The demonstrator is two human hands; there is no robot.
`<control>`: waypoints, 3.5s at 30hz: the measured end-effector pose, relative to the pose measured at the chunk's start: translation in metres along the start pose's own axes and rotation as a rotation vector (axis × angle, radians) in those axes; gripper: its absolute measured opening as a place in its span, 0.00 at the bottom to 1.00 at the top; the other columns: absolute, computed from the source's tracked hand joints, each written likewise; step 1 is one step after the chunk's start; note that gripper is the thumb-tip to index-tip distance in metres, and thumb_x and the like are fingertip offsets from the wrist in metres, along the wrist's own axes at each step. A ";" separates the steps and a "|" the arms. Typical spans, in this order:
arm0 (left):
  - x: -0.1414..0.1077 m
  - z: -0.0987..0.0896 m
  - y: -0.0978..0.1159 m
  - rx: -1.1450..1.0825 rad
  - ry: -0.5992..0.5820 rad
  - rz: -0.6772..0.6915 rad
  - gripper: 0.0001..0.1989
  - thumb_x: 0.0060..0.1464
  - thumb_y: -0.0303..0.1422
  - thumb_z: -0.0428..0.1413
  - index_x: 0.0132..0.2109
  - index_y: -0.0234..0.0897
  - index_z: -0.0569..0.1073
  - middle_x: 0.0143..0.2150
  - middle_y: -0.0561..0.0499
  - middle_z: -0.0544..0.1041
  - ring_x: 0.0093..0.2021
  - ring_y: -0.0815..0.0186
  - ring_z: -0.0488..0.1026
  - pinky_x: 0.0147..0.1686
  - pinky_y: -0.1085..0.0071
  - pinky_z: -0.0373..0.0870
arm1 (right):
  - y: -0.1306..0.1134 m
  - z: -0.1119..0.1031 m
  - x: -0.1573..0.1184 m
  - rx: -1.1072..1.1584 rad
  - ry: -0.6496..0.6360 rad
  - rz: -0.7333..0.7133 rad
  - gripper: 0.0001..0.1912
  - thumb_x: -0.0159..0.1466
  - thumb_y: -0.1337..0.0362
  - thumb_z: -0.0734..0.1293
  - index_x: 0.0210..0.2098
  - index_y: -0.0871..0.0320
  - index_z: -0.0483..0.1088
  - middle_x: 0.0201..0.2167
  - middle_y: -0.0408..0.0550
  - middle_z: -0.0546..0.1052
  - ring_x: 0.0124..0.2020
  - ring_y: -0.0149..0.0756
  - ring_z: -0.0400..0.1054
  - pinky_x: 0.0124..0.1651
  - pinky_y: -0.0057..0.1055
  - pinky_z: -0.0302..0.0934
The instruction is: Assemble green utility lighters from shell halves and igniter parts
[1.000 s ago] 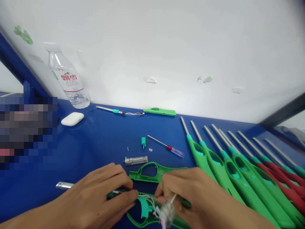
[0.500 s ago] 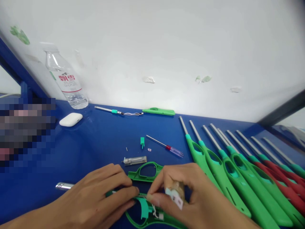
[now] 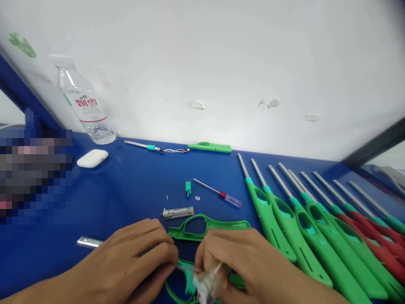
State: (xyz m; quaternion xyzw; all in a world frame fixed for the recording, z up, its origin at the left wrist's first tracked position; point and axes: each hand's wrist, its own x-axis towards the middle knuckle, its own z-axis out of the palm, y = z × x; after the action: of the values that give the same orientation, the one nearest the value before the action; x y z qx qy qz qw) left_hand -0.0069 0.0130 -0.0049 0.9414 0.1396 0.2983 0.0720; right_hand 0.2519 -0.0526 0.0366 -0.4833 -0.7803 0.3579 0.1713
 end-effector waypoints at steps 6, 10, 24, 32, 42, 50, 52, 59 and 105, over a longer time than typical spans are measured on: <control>-0.004 -0.005 0.001 -0.037 0.023 -0.056 0.08 0.75 0.29 0.56 0.54 0.43 0.77 0.43 0.50 0.84 0.44 0.64 0.82 0.53 0.70 0.81 | 0.003 -0.002 0.001 0.030 -0.034 -0.020 0.17 0.63 0.75 0.79 0.39 0.51 0.70 0.42 0.37 0.81 0.43 0.33 0.77 0.46 0.25 0.66; -0.002 -0.008 0.001 -0.060 0.046 -0.071 0.14 0.75 0.21 0.50 0.57 0.41 0.75 0.45 0.52 0.85 0.47 0.68 0.81 0.60 0.75 0.76 | 0.006 -0.001 0.000 0.066 -0.096 -0.072 0.17 0.65 0.74 0.79 0.44 0.50 0.72 0.44 0.38 0.80 0.45 0.33 0.77 0.47 0.23 0.65; -0.006 -0.010 -0.003 -0.013 0.056 -0.046 0.23 0.70 0.17 0.48 0.62 0.38 0.77 0.51 0.48 0.84 0.53 0.67 0.82 0.62 0.77 0.76 | 0.003 -0.003 0.004 -0.074 0.183 -0.107 0.18 0.64 0.74 0.79 0.34 0.53 0.67 0.39 0.38 0.81 0.40 0.33 0.77 0.48 0.29 0.65; -0.002 -0.012 -0.001 -0.032 0.003 -0.040 0.19 0.74 0.19 0.49 0.63 0.38 0.75 0.50 0.49 0.83 0.52 0.67 0.81 0.57 0.76 0.76 | 0.012 0.007 0.009 -0.024 0.278 -0.181 0.11 0.77 0.70 0.64 0.38 0.51 0.67 0.38 0.36 0.82 0.37 0.29 0.77 0.44 0.28 0.63; 0.000 -0.010 -0.001 -0.117 0.046 -0.082 0.14 0.79 0.24 0.49 0.58 0.40 0.77 0.48 0.51 0.81 0.47 0.72 0.80 0.53 0.81 0.75 | -0.006 0.004 -0.003 -0.109 0.373 -0.134 0.13 0.75 0.55 0.72 0.37 0.50 0.68 0.32 0.36 0.80 0.32 0.33 0.78 0.43 0.29 0.71; -0.008 -0.009 -0.001 -0.025 0.089 -0.135 0.13 0.81 0.28 0.49 0.62 0.43 0.75 0.52 0.55 0.82 0.52 0.78 0.81 0.62 0.88 0.70 | 0.002 0.001 -0.002 -0.430 0.543 -0.157 0.21 0.84 0.59 0.55 0.36 0.50 0.70 0.33 0.43 0.84 0.34 0.39 0.80 0.58 0.41 0.73; -0.006 -0.010 -0.002 -0.029 0.085 -0.135 0.14 0.81 0.27 0.48 0.63 0.43 0.75 0.52 0.53 0.81 0.52 0.77 0.81 0.61 0.87 0.71 | 0.005 0.004 -0.001 -0.435 0.516 -0.165 0.19 0.84 0.58 0.56 0.40 0.50 0.72 0.38 0.43 0.85 0.39 0.39 0.81 0.62 0.43 0.71; 0.008 -0.015 -0.001 -0.070 0.104 -0.130 0.10 0.80 0.28 0.52 0.56 0.44 0.77 0.43 0.57 0.81 0.42 0.78 0.81 0.49 0.88 0.76 | 0.005 0.005 -0.005 -0.360 0.410 -0.109 0.17 0.84 0.56 0.58 0.44 0.49 0.75 0.40 0.40 0.84 0.47 0.40 0.80 0.64 0.46 0.67; 0.012 -0.016 -0.001 -0.023 0.164 -0.111 0.09 0.77 0.26 0.55 0.50 0.43 0.79 0.38 0.57 0.85 0.37 0.75 0.82 0.44 0.83 0.80 | 0.012 0.015 0.001 -0.450 0.398 -0.194 0.21 0.87 0.50 0.53 0.43 0.51 0.70 0.32 0.36 0.84 0.33 0.34 0.83 0.48 0.35 0.67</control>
State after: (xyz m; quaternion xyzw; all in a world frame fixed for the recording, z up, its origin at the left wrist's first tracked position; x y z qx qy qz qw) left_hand -0.0070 0.0182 0.0149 0.9037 0.1936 0.3716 0.0877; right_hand 0.2500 -0.0542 0.0175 -0.4928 -0.8336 0.0566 0.2430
